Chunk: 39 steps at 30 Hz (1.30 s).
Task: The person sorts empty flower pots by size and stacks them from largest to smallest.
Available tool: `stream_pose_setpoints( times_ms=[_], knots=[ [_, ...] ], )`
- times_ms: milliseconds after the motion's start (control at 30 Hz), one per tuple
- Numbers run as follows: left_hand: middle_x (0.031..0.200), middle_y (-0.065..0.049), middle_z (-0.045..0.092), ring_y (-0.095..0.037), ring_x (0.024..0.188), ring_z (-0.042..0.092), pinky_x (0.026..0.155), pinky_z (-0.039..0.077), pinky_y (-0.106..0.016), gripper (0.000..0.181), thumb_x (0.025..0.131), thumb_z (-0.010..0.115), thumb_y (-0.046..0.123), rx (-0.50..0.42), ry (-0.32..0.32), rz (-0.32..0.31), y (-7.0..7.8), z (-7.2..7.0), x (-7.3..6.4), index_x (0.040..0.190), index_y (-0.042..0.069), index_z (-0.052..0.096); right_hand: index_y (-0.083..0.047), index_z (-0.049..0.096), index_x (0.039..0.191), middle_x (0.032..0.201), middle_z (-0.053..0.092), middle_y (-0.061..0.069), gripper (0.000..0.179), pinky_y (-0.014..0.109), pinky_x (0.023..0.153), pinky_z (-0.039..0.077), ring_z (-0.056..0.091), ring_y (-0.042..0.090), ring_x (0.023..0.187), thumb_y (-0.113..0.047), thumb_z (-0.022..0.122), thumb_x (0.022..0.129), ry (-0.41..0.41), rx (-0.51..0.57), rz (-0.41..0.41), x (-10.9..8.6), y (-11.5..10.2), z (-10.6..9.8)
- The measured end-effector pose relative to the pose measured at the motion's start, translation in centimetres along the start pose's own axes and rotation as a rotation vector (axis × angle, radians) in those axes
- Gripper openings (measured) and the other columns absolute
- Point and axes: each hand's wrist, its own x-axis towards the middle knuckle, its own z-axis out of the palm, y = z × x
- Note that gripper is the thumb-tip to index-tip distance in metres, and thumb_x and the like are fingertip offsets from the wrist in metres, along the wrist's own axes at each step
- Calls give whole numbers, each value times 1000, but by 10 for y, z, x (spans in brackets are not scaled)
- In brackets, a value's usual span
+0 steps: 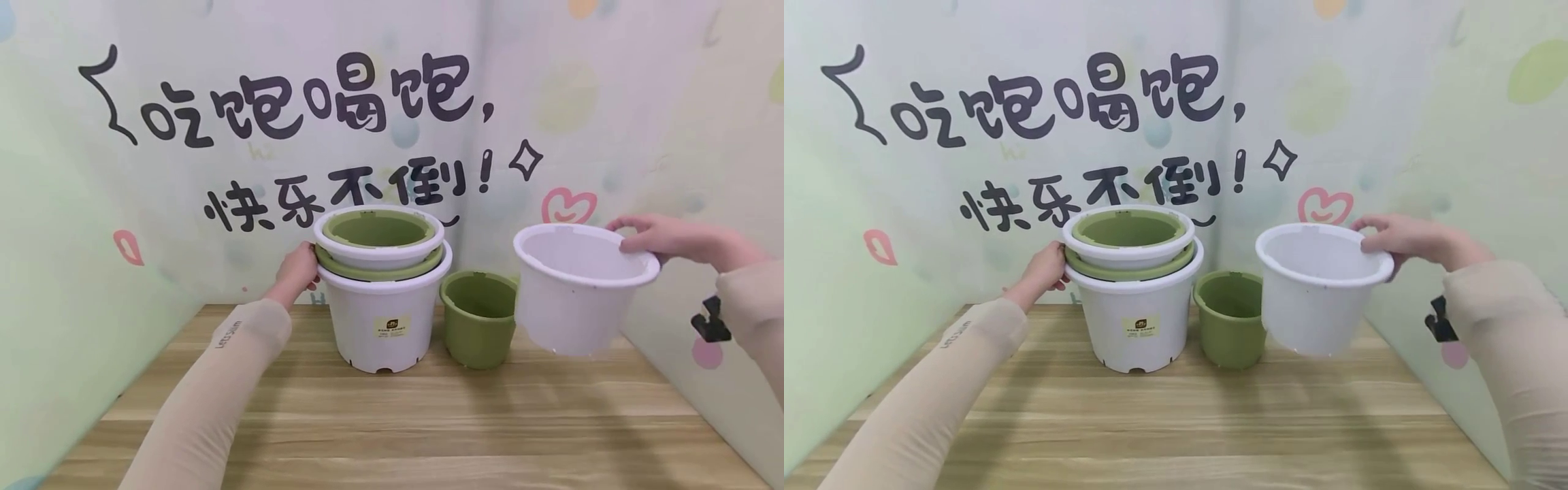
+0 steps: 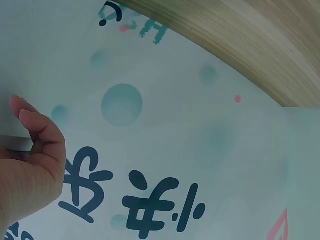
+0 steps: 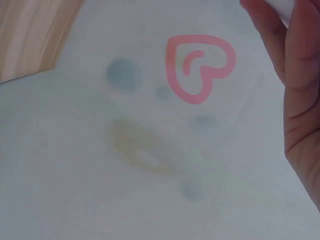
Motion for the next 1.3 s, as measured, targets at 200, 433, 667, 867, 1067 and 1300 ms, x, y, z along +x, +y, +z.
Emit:
stream_pose_setpoints(
  times_ms=[200, 433, 667, 867, 1067, 1300],
  knots=[
    [87, -17, 57, -14, 53, 52, 50, 48, -23, 42, 100, 13, 22, 2, -6, -2, 2, 1, 0, 128, 4, 38, 10, 21, 133, 74, 61, 6, 50, 35, 60, 54, 61, 19, 61, -6, 42, 90, 66, 64, 8, 6, -30, -20],
    [82, -15, 56, -13, 50, 51, 49, 48, -23, 41, 100, 13, 22, 8, 2, -3, 1, -2, -2, 127, 3, 39, 15, 29, 128, 76, 60, 3, 46, 33, 64, 56, 62, 19, 63, -8, 39, 90, 178, 111, -31, 24, -67, -18],
    [86, -17, 57, -13, 51, 51, 50, 48, -23, 42, 100, 13, 22, 13, 8, -6, 2, -3, -5, 127, 3, 39, 15, 45, 109, 62, 62, 3, 31, 29, 58, 55, 63, 14, 55, -7, 41, 87, 298, 244, -56, 41, -115, -11],
    [79, -12, 55, -13, 50, 52, 50, 48, -24, 41, 100, 14, 23, 24, 15, -7, 3, -1, -4, 124, 3, 40, 13, 48, 108, 62, 61, 3, 30, 29, 59, 56, 63, 16, 54, -8, 43, 87, 364, 324, -52, 51, -160, -5],
    [78, -11, 55, -13, 50, 52, 51, 49, -25, 40, 100, 15, 22, 40, 21, 4, 4, -1, -6, 124, 3, 41, 7, 52, 93, 55, 61, 6, 18, 30, 56, 55, 63, 16, 50, -4, 42, 85, 393, 421, -46, 68, -203, 7],
    [78, -11, 55, -14, 51, 52, 52, 50, -27, 39, 100, 16, 22, 29, 29, 7, 5, -1, -6, 123, 4, 42, 4, 53, 84, 53, 60, 8, 14, 30, 55, 55, 62, 16, 46, -1, 40, 84, 419, 506, -64, 98, -236, 26]
  ],
)
